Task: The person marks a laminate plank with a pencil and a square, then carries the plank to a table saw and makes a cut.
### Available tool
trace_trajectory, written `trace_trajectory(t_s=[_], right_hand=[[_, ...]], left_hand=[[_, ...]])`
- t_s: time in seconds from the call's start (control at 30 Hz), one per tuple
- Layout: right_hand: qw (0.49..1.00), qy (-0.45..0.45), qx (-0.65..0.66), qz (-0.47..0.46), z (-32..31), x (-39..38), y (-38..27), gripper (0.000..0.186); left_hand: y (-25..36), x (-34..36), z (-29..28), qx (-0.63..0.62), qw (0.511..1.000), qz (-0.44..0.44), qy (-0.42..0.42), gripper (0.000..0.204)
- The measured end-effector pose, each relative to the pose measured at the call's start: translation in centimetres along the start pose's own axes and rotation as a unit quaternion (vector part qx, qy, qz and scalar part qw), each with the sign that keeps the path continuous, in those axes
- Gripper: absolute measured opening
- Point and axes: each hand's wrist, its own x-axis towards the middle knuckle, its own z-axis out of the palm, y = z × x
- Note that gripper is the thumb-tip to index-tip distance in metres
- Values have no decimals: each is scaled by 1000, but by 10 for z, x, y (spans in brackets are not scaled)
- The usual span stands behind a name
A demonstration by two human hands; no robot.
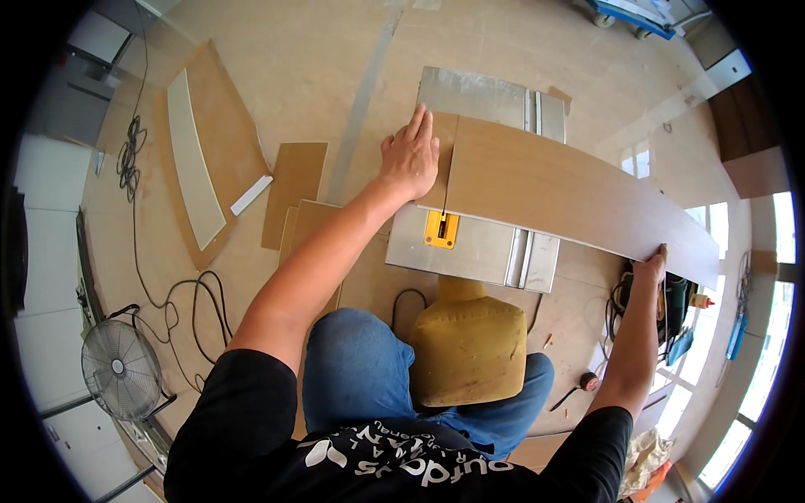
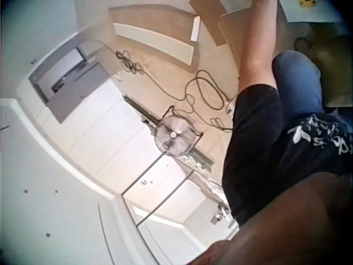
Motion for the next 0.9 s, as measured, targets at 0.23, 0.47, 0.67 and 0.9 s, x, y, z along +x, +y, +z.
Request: trace_trajectory(t_s=[0.23,0.47,0.67,0.9], right_hand=[[1000,26,1,0,-4,-14,6,44],[1000,18,4,-4,-16,-16,1,44],[1000,11,9,-11,-19,-28,-5,42],[999,31,7,-15,-7,-65,-5,42]], left_hand=[[-3,-10,-2,4,1000,0,1,58],[-2,-19,-1,-1,1000,5,7,59],[2,-28,-4,-2,1000,7,-3,59],[-3,-35,1,-11,1000,14,9,59]])
